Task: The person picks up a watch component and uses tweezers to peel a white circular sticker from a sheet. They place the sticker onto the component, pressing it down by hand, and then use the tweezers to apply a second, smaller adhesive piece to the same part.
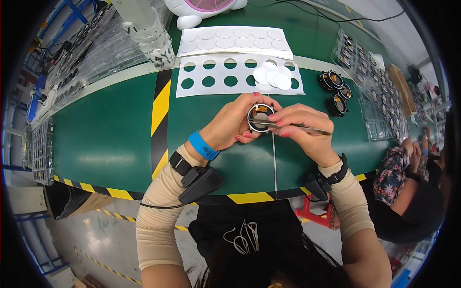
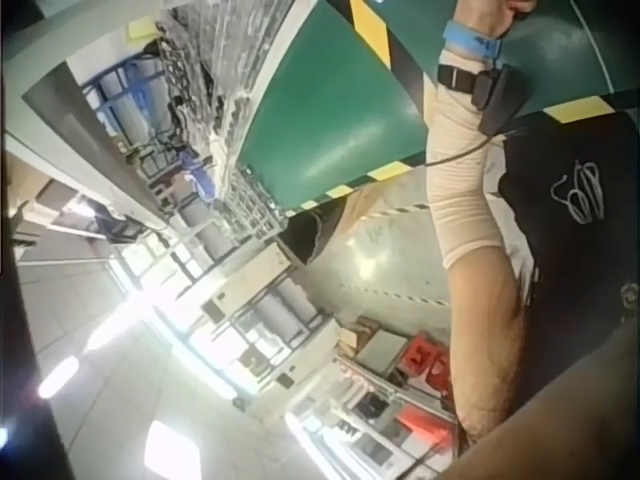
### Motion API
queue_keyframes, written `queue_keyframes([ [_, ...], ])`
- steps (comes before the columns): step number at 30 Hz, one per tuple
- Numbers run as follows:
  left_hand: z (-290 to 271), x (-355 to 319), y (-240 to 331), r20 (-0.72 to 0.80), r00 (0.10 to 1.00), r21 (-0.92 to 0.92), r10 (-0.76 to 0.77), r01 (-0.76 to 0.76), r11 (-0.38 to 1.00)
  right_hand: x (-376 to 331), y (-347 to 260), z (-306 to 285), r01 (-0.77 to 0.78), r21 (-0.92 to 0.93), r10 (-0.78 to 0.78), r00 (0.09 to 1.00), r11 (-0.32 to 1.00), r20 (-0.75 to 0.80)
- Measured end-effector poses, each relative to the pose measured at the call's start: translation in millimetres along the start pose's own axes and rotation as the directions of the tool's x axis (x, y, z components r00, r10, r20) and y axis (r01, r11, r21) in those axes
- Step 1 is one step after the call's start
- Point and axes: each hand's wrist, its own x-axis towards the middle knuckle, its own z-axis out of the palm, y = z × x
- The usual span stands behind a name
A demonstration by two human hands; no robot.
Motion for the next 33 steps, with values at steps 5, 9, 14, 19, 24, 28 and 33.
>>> queue_keyframes([
  [5, 1.7, -1.5, 3.2, -0.002, 0.998, 0.008, -0.058, 0.058, 0.998, 3.0, -1.8, 1.3, 0.028, -0.032, -0.026, 0.998, 0.999, 0.054],
  [9, 0.4, -0.6, 1.6, 0.037, 0.997, 0.02, -0.07, 0.069, 0.997, -0.9, -4.0, 4.4, -0.178, 0.15, 0.189, 0.98, 0.973, -0.06],
  [14, -1.7, -0.4, -0.1, 0.016, 0.996, 0.067, -0.085, 0.084, 0.994, -0.2, -3.5, 4.3, -0.13, 0.178, 0.13, 0.991, 0.975, 0.014],
  [19, -1.7, -1.5, 1.3, 0.082, 0.993, 0.099, -0.083, 0.074, 0.992, -1.5, -7.3, 7.1, -0.172, 0.266, 0.183, 0.983, 0.948, -0.017],
  [24, 0.6, -2.6, 4.5, 0.128, 0.988, 0.118, -0.088, 0.073, 0.99, -0.9, -4.5, 5.3, -0.106, 0.131, 0.112, 0.993, 0.986, -0.036],
  [28, -0.3, -3.0, 4.1, 0.124, 0.988, 0.105, -0.091, 0.078, 0.991, -1.0, -5.0, 7.1, -0.136, 0.159, 0.147, 0.988, 0.978, -0.057],
  [33, 3.4, -2.8, 4.4, 0.088, 0.993, 0.096, -0.084, 0.076, 0.993, -1.4, -4.6, 6.2, -0.137, 0.15, 0.148, 0.987, 0.979, -0.062],
])
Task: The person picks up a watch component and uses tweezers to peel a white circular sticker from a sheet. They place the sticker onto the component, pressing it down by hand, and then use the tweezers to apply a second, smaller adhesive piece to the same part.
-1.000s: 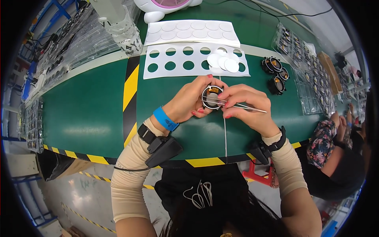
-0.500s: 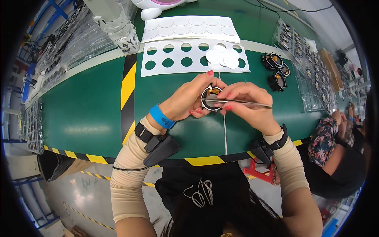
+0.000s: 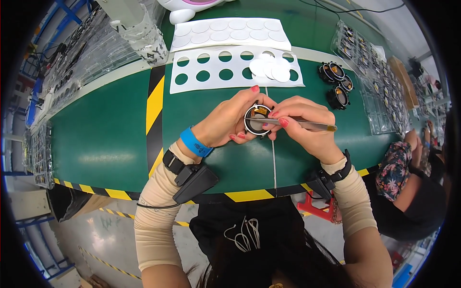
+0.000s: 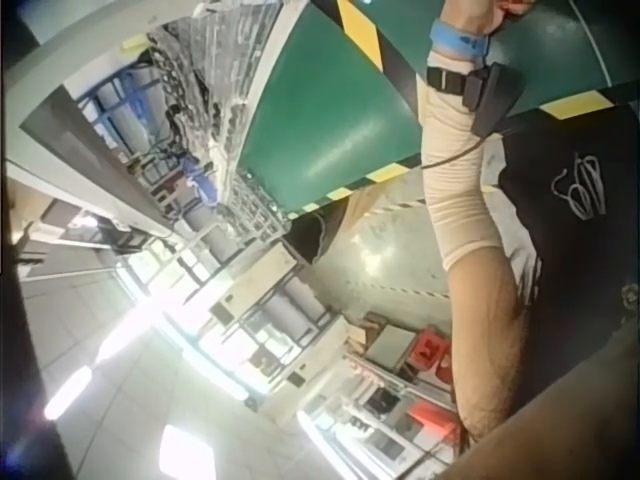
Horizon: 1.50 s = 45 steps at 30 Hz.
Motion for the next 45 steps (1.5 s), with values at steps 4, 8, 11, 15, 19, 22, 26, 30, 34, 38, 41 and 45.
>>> queue_keyframes([
  [4, -1.0, 1.2, -1.3, 0.015, 1.0, -0.001, 0.003, -0.003, 1.0, -1.0, 0.9, -0.5, 0.004, -0.008, -0.004, 1.0, 1.0, -0.012],
  [8, 0.5, 1.3, -0.3, 0.013, 1.0, -0.004, 0.015, -0.015, 1.0, -0.6, 1.8, 0.8, -0.011, 0.014, 0.011, 0.999, 1.0, -0.03],
  [11, -0.6, 1.0, -1.3, 0.006, 1.0, -0.01, 0.026, -0.026, 1.0, -0.8, 2.4, 2.0, -0.012, 0.031, 0.013, 0.999, 0.999, -0.048],
  [15, -0.2, 0.1, -0.5, -0.01, 0.999, -0.009, 0.038, -0.038, 0.999, 0.0, 0.1, 4.3, -0.011, 0.011, 0.012, 0.998, 1.0, -0.067],
  [19, 0.1, 1.8, 0.2, -0.027, 0.999, -0.011, 0.037, -0.038, 0.999, -0.3, 3.1, 5.4, -0.023, 0.037, 0.027, 0.994, 0.999, -0.109],
  [22, 0.3, 1.3, 0.6, -0.021, 0.999, -0.021, 0.03, -0.03, 0.999, -1.0, 3.6, 5.7, -0.02, 0.037, 0.024, 0.992, 0.999, -0.127],
  [26, -0.2, 1.2, -0.1, -0.041, 0.998, -0.072, 0.042, -0.045, 0.996, -0.9, 1.7, 7.0, -0.046, 0.089, 0.061, 0.984, 0.995, -0.168],
  [30, -2.5, 1.6, -0.3, -0.013, 0.998, -0.081, 0.056, -0.057, 0.995, -0.3, -1.8, 4.4, -0.079, 0.126, 0.101, 0.979, 0.989, -0.177],
  [34, -6.0, -0.4, 2.6, -0.055, 0.99, -0.095, 0.129, -0.134, 0.986, 0.3, -0.2, -3.8, -0.06, 0.219, 0.109, 0.969, 0.974, -0.22],
  [38, -8.8, 2.3, 0.2, -0.077, 0.974, -0.097, 0.212, -0.219, 0.971, 4.0, 0.8, 4.2, -0.049, 0.195, 0.104, 0.953, 0.98, -0.284],
  [41, -8.7, 4.0, -2.6, -0.003, 0.974, -0.197, 0.226, -0.223, 0.955, 3.9, 3.7, 0.9, -0.016, 0.017, 0.02, 0.959, 1.0, -0.284],
  [45, -2.7, 5.7, -3.0, -0.086, 0.958, -0.356, 0.273, -0.286, 0.89, 3.0, 3.7, -3.9, 0.067, -0.281, -0.13, 0.969, 0.957, -0.212],
])
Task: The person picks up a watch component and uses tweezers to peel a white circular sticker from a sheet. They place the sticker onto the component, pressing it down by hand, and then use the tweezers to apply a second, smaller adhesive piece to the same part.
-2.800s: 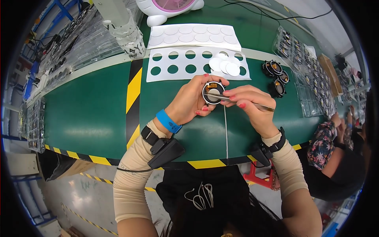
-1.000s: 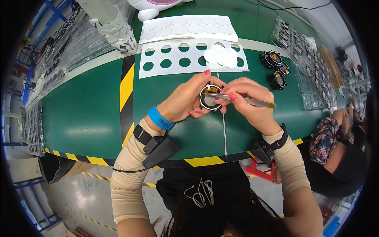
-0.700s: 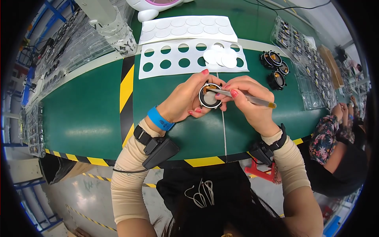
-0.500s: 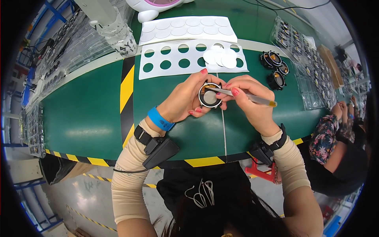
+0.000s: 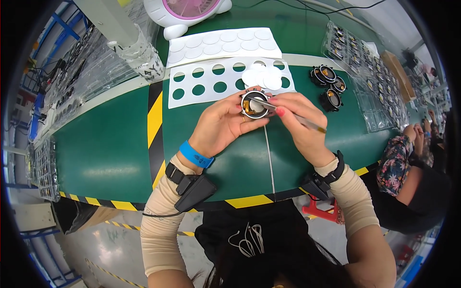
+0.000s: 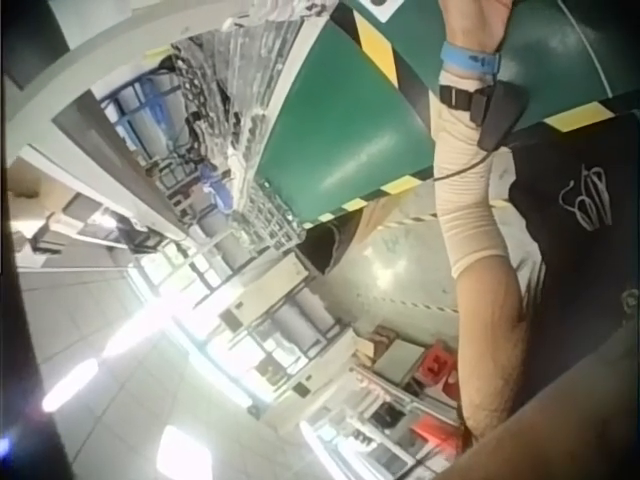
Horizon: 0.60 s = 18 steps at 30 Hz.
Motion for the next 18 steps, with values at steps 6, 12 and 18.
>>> queue_keyframes([
  [6, 3.2, -1.5, -0.9, 0.033, 0.999, -0.024, -0.005, 0.006, 1.0, -2.3, -2.9, 3.4, 0.017, 0.003, -0.017, 1.0, 1.0, -0.022],
  [12, 4.1, -1.7, -1.8, 0.029, 1.0, -0.134, -0.002, 0.005, 0.991, -2.2, -0.5, -0.3, 0.035, -0.008, -0.035, 0.999, 0.999, -0.037],
  [18, 3.8, 0.4, -3.7, 0.03, 1.0, -0.1, -0.001, 0.004, 0.995, -0.7, -1.3, 3.1, 0.056, -0.048, -0.059, 0.996, 0.997, -0.06],
])
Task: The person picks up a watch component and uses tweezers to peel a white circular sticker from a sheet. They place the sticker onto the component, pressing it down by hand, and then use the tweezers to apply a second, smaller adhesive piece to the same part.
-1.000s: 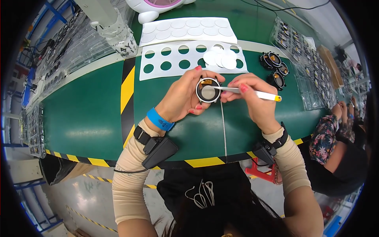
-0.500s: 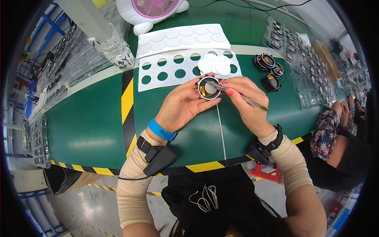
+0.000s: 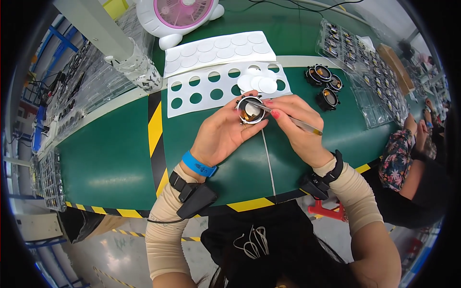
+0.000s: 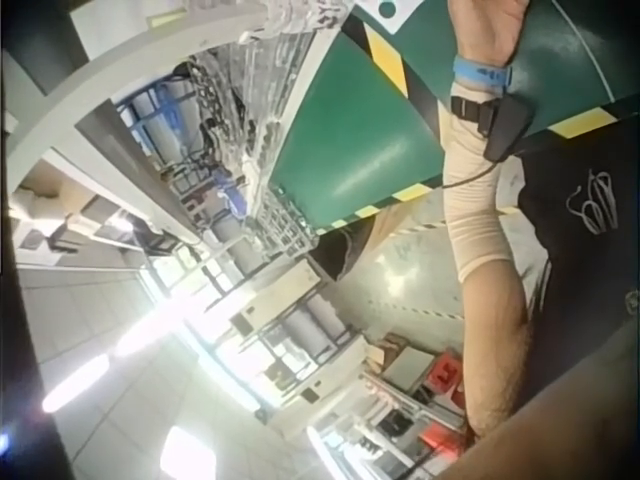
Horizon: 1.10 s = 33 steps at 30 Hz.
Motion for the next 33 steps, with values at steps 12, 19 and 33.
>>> queue_keyframes([
  [12, -1.1, -1.3, -0.9, -0.001, 1.0, -0.026, -0.009, 0.009, 1.0, -3.1, -0.4, 0.0, -0.049, 0.113, 0.053, 0.998, 0.992, -0.031],
  [19, -2.5, -0.7, 1.3, 0.003, 1.0, -0.102, 0.017, -0.017, 0.995, 0.5, 3.3, -2.0, -0.038, 0.029, 0.037, 0.999, 0.999, 0.015],
  [33, 8.0, -2.2, -1.1, -0.013, 1.0, -0.038, 0.021, -0.022, 0.999, -1.5, 4.1, -3.8, -0.141, 0.088, 0.137, 0.989, 0.986, 0.051],
])
